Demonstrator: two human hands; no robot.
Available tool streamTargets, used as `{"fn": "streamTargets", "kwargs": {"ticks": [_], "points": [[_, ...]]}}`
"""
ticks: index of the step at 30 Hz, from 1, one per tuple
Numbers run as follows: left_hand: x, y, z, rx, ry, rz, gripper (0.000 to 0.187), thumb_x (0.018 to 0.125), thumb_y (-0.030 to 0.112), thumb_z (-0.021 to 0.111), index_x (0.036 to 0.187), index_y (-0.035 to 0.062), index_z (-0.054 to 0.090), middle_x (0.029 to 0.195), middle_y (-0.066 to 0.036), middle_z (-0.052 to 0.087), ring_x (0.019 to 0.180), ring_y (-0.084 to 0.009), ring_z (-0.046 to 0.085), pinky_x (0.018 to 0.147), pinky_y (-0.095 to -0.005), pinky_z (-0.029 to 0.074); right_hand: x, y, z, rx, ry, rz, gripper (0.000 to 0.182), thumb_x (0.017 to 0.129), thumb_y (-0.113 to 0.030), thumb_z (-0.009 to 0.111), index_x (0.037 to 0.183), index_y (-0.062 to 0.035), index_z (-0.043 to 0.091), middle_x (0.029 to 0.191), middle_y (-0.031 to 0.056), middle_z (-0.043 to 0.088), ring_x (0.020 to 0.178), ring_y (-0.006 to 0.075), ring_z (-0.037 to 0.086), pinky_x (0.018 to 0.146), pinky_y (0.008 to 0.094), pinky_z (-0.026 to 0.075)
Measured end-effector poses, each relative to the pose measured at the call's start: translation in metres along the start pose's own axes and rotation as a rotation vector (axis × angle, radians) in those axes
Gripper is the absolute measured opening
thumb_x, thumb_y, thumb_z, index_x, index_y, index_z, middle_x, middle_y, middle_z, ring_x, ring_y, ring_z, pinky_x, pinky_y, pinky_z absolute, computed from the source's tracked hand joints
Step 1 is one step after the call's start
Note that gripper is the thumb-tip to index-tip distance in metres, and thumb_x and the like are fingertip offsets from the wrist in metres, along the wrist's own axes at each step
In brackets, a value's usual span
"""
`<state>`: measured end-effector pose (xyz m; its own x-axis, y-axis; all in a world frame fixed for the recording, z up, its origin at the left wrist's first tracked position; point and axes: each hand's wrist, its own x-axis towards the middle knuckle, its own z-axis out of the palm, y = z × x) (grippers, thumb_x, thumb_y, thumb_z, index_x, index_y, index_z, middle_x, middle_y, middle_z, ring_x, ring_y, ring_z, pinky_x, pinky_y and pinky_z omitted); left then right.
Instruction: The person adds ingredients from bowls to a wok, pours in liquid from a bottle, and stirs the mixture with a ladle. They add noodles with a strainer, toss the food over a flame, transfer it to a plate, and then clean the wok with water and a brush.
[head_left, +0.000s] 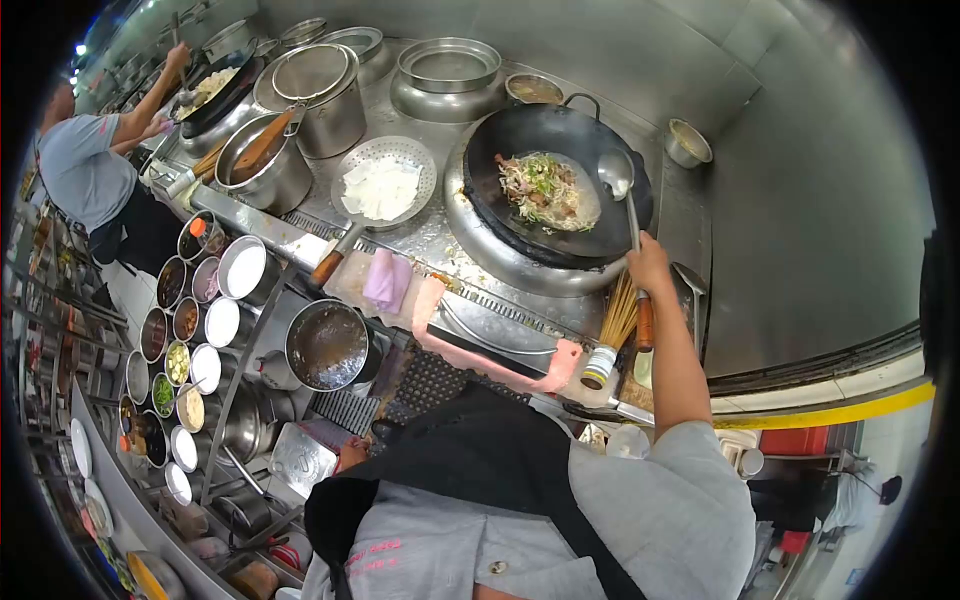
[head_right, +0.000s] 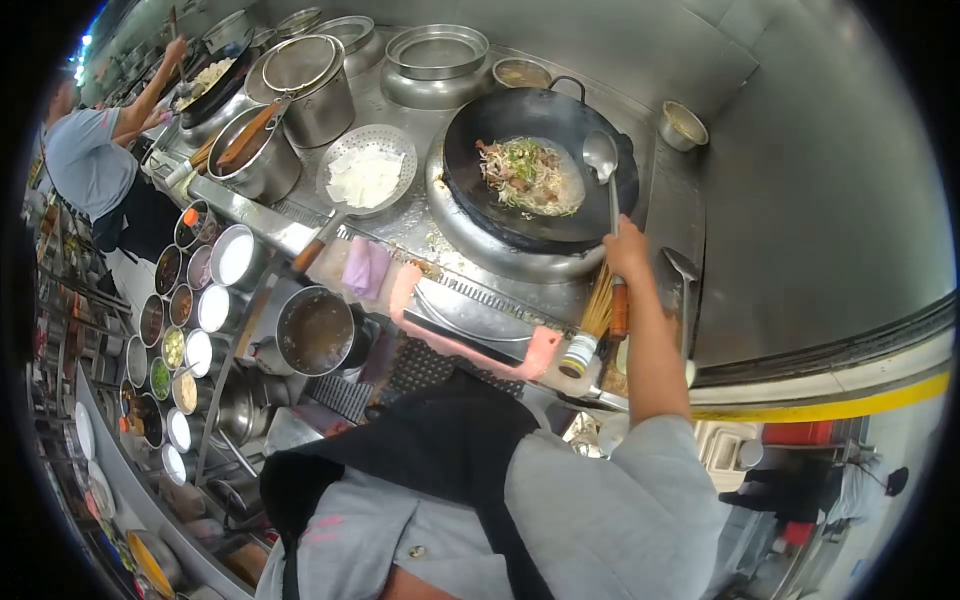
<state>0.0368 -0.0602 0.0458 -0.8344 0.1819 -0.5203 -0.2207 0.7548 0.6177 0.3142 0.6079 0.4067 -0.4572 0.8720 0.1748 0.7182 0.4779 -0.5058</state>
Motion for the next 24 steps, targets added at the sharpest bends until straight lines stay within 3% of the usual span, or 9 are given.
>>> {"fn": "streamTargets", "kwargs": {"ticks": [1,2,5,8,11,12,15,18,24], "points": [[0.000,0.003,0.004,0.006,-0.001,0.013,0.034,0.081,0.032,0.072,0.096,0.0024,0.067,0.075,-0.014,0.068,0.068,-0.0217,0.063,0.063,-0.0395,0.048,0.006,0.013,0.009,-0.220,0.080,-0.142,0.038,0.085,-0.009,0.058,0.119,0.0065,0.055,0.070,0.0119,0.059,0.052,0.0179,0.059,0.048,0.0352,0.049],[0.001,0.005,0.004,0.016,-0.001,0.026,0.034,0.081,0.033,0.071,0.097,0.0025,0.067,0.074,-0.013,0.067,0.068,-0.0217,0.063,0.063,-0.0388,0.048,0.005,0.005,0.018,-0.116,0.033,-0.048,0.035,0.086,-0.013,0.060,0.115,0.0043,0.057,0.069,0.0116,0.059,0.055,0.0211,0.060,0.055,0.0382,0.052],[0.008,-0.009,0.005,0.139,-0.119,0.061,0.035,0.081,0.033,0.071,0.097,0.0026,0.067,0.074,-0.012,0.067,0.069,-0.0211,0.063,0.064,-0.0381,0.048,-0.015,-0.076,0.017,0.467,-0.317,0.317,0.021,0.091,-0.010,0.054,0.109,-0.0019,0.060,0.064,0.0064,0.055,0.051,0.0188,0.052,0.051,0.0372,0.049],[0.009,-0.014,0.000,0.169,-0.157,0.063,0.035,0.081,0.033,0.071,0.097,0.0027,0.067,0.074,-0.012,0.067,0.069,-0.0209,0.063,0.064,-0.0380,0.048,0.004,-0.068,0.031,0.964,-0.578,0.310,0.011,0.092,-0.006,0.053,0.096,0.0041,0.053,0.077,0.0113,0.059,0.059,0.0149,0.056,0.046,0.0320,0.049],[0.008,-0.016,-0.007,0.178,-0.170,0.055,0.034,0.081,0.033,0.071,0.097,0.0028,0.067,0.074,-0.012,0.067,0.069,-0.0207,0.063,0.064,-0.0380,0.048,0.004,-0.062,0.028,1.977,-0.768,0.754,0.009,0.095,-0.003,0.050,0.095,0.0064,0.048,0.080,0.0121,0.057,0.053,0.0099,0.051,0.040,0.0230,0.043],[0.008,-0.017,-0.009,0.181,-0.177,0.050,0.034,0.081,0.033,0.070,0.097,0.0028,0.067,0.074,-0.012,0.067,0.069,-0.0206,0.063,0.064,-0.0379,0.048,0.002,-0.062,0.026,2.054,-0.748,0.749,0.016,0.096,-0.004,0.050,0.100,0.0105,0.044,0.083,0.0129,0.055,0.052,0.0076,0.048,0.040,0.0184,0.042],[0.007,-0.021,-0.011,0.184,-0.188,0.036,0.034,0.082,0.033,0.070,0.097,0.0029,0.067,0.074,-0.012,0.067,0.069,-0.0205,0.063,0.064,-0.0379,0.048,0.000,-0.062,0.021,2.022,-0.704,0.705,0.011,0.095,-0.003,0.050,0.099,0.0071,0.048,0.080,0.0115,0.055,0.052,0.0082,0.048,0.039,0.0203,0.040],[0.011,-0.020,-0.015,0.192,-0.197,0.038,0.034,0.082,0.033,0.070,0.097,0.0030,0.067,0.074,-0.012,0.066,0.069,-0.0203,0.063,0.064,-0.0378,0.048,-0.013,-0.082,-0.006,1.577,-0.510,0.530,0.007,0.094,-0.002,0.052,0.097,0.0033,0.051,0.072,0.0081,0.054,0.050,0.0092,0.047,0.039,0.0221,0.039],[0.015,-0.023,-0.014,0.182,-0.206,0.031,0.033,0.082,0.033,0.070,0.097,0.0032,0.067,0.073,-0.011,0.066,0.069,-0.0199,0.062,0.064,-0.0376,0.048,-0.018,-0.095,-0.024,1.088,-0.297,0.461,0.011,0.091,-0.001,0.056,0.101,0.0039,0.054,0.064,0.0044,0.052,0.048,0.0118,0.048,0.040,0.0268,0.039]]}}
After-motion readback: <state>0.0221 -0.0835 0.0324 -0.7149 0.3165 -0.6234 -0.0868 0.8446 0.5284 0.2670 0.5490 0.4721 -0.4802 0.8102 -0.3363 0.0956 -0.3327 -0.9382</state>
